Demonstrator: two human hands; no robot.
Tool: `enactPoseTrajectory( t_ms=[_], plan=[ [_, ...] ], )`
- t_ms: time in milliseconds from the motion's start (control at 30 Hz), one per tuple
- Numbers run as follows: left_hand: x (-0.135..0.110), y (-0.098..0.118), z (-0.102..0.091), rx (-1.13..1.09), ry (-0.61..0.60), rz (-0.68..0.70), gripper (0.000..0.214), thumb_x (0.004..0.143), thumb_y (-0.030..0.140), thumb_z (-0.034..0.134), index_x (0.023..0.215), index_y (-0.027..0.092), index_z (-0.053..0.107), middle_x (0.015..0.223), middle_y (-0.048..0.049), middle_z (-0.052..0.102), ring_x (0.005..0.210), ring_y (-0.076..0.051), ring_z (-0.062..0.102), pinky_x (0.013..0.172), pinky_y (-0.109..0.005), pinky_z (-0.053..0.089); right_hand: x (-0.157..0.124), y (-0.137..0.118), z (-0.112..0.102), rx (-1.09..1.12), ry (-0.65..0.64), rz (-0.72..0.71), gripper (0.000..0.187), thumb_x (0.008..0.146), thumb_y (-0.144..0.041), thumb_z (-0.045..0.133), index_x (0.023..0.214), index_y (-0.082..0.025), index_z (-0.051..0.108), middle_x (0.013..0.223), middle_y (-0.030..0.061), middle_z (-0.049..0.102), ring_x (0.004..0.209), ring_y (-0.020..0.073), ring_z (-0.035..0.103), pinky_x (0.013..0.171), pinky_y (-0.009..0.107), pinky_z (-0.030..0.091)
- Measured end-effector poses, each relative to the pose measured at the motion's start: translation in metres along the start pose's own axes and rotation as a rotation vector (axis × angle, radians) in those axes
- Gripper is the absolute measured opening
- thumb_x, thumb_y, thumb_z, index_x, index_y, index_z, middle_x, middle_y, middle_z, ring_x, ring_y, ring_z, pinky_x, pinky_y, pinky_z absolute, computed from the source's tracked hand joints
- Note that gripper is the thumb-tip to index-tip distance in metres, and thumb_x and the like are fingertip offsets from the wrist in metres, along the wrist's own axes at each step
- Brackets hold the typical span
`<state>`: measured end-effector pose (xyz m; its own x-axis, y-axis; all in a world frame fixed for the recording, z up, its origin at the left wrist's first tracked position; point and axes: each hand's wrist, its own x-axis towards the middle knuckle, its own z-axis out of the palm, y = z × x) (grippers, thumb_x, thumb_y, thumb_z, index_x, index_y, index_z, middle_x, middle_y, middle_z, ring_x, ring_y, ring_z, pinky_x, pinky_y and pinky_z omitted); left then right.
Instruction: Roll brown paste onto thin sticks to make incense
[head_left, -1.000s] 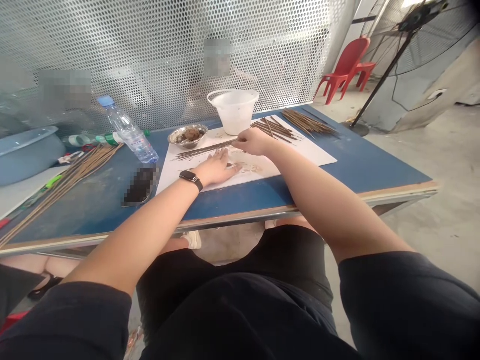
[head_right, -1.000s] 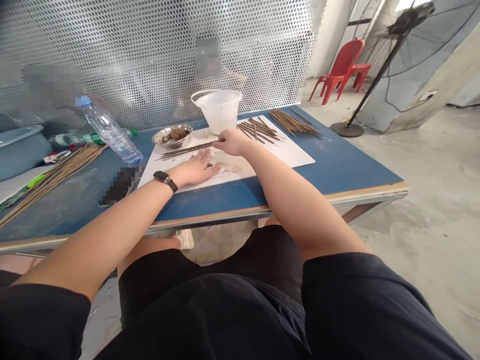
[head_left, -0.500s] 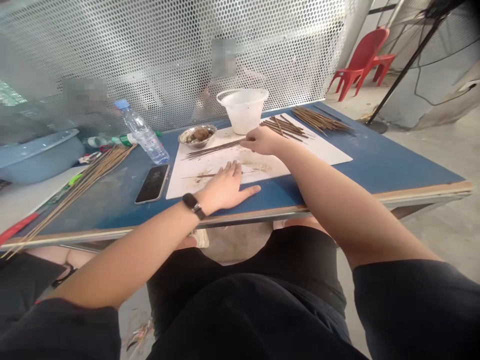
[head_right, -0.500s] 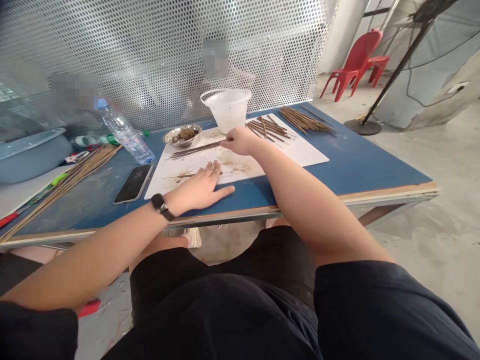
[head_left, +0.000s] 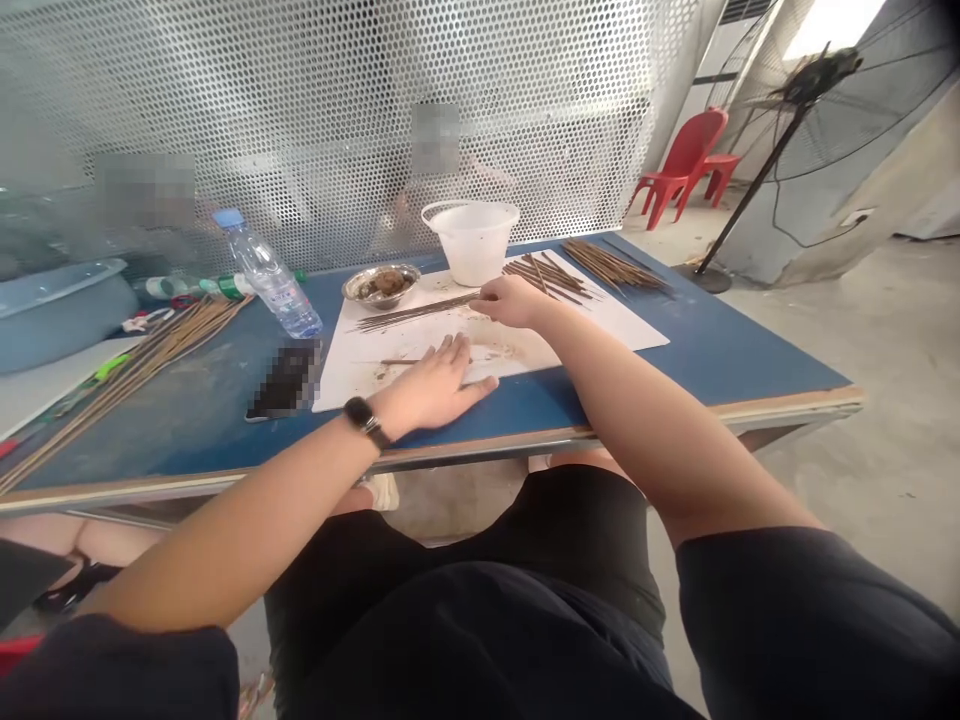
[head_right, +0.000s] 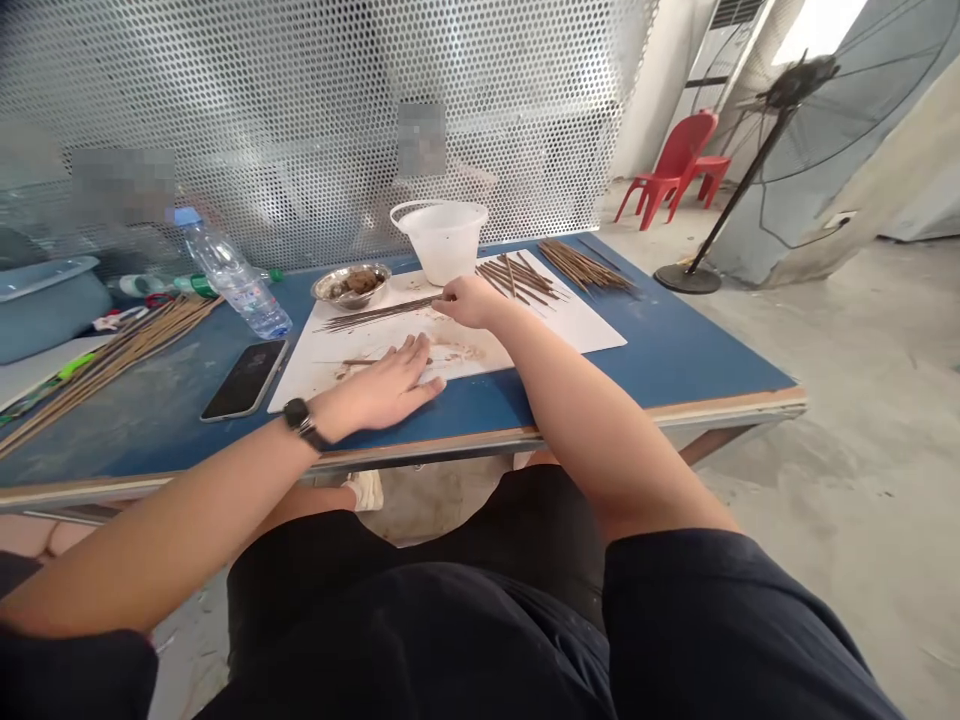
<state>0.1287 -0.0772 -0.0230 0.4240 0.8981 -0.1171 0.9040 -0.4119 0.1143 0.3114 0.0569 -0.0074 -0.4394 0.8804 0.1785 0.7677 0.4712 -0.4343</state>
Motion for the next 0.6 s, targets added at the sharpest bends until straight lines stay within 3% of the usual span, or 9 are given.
enactPoseTrajectory(
  t_ms=[133,233,333,600],
  plan=[
    [-0.055,0.002,0.002,-0.027,-0.055,0.064,0.101,0.103,0.077,0.010,0.173,0.004,0.010,0.179,-0.0150,0.003,0.166,-0.029,0.006,0.135,-0.043,0.013,-0.001,0.000,0.002,0.018,0.006,-0.022,0.031,0.100,-0.040,0.059,0.084,-0.018,0.071,0.084,0.0082,0.072,0.077,0.0201,0.061,0.071,0.032,0.041],
    [-0.064,-0.005,0.002,0.011,-0.043,0.072,0.100,0.102,0.078,0.012,0.173,0.007,0.010,0.179,-0.0143,0.003,0.166,-0.029,0.006,0.135,-0.045,0.013,-0.002,-0.003,0.003,0.030,-0.008,-0.027,0.030,0.100,-0.041,0.060,0.085,-0.018,0.072,0.084,0.0083,0.072,0.078,0.0207,0.062,0.072,0.033,0.042],
    [-0.044,-0.013,0.003,0.048,-0.028,0.068,0.103,0.101,0.080,0.015,0.173,0.006,0.012,0.179,-0.0153,0.004,0.166,-0.030,0.009,0.134,-0.045,0.014,-0.003,-0.004,0.003,0.018,-0.014,-0.024,0.030,0.100,-0.042,0.060,0.085,-0.018,0.072,0.081,0.0077,0.071,0.079,0.0214,0.062,0.073,0.033,0.042],
    [0.060,-0.040,-0.005,0.004,-0.038,-0.051,0.100,0.101,0.074,0.013,0.172,0.005,0.012,0.179,-0.0176,0.001,0.166,-0.031,0.001,0.134,-0.050,0.012,0.001,0.000,0.002,0.005,-0.002,-0.030,0.031,0.101,-0.039,0.059,0.081,-0.018,0.070,0.085,0.0077,0.072,0.078,0.0191,0.060,0.070,0.031,0.039]
  ],
)
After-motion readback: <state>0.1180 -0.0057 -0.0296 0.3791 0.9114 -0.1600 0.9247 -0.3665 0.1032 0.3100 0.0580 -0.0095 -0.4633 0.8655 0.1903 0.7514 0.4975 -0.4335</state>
